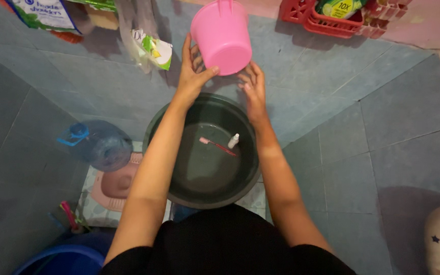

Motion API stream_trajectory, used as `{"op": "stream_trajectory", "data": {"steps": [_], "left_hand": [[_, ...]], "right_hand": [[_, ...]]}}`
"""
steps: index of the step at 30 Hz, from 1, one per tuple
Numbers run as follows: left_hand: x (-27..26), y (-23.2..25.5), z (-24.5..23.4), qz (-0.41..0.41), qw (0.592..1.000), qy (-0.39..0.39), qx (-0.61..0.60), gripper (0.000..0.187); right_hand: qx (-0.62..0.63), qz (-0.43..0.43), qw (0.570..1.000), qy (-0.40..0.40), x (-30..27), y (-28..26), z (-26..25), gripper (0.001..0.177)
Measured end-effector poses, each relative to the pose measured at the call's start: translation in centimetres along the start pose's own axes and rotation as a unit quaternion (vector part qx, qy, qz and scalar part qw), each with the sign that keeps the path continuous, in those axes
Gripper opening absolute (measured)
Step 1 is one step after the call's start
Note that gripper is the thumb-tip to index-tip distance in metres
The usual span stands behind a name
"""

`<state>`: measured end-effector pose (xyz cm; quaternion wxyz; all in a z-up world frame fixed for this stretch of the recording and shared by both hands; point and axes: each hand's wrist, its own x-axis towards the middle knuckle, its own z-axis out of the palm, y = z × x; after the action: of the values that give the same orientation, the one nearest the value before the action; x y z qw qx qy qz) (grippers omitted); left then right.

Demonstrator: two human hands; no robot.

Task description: The person organizes various toiletries and bathroom items from a green basin onto a wall-mounted wire rack. They place shampoo sachets, a toothbrush, toothpaste, a comb, scissors, and a pink cup onto the rack or hooks, arranging them systematically.

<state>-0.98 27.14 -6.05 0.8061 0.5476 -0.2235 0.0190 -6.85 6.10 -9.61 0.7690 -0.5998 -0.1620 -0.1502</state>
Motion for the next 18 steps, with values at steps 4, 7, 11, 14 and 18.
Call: {"op": "stream_trajectory", "data": {"steps": [4, 7, 11, 14, 18], "left_hand": [[0.6, -0.6, -0.4, 0.01, 1.0, -0.002, -0.019, 0.115], [0.9, -0.6, -0.6, 0.014, 1.0, -0.005, -0.022, 0.116], [1.0, -0.2, -0.7, 0.0, 1.0, 0.006, -0.013, 0.115], [0.6, -0.3, -1.1, 0.028, 0.998, 0.003, 0.049, 0.119], [-1.9, -0.7, -2.3, -0.04, 0.999, 0.011, 0.017, 0.119]], "right_hand": [[0.01, 0.082, 0.993, 0.079, -3.4, 3.5, -1.8, 0.058], [-0.064, 0.186, 0.978, 0.072, -7.0, 9.2, -3.0, 0.049], [-0.284, 0.313, 0.897, -0.13, -11.3, 16.8, -2.6, 0.037], [-0.475, 0.304, 0.788, -0.249, -13.2, 19.8, -1.0, 0.028], [-0.618, 0.222, 0.697, -0.289, -14.6, 22.1, -0.2, 0.018]]}}
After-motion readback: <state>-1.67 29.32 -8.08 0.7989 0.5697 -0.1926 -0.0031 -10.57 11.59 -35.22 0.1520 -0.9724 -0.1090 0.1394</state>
